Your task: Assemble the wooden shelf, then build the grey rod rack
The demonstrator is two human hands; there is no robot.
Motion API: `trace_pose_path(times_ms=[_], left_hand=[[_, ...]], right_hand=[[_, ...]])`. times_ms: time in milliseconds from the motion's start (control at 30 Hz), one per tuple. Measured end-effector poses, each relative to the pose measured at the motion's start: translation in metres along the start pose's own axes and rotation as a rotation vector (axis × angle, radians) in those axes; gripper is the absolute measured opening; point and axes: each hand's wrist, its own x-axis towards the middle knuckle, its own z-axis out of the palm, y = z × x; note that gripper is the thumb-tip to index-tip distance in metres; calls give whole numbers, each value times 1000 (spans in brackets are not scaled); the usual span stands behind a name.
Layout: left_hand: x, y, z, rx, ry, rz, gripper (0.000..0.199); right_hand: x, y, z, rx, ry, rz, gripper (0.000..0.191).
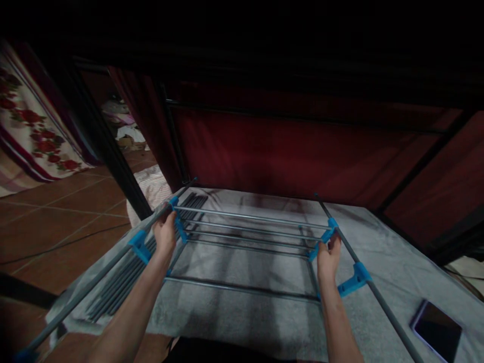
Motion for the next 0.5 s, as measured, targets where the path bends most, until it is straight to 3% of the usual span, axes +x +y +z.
trace_pose_path(times_ms=[167,500], left_hand=[[1,18,7,71,29,-36,39],[9,2,11,165,132,-24,36]], right_hand=[[2,-19,1,-7,13,-7,62],[-2,-23,-1,-84,56,-13,55]])
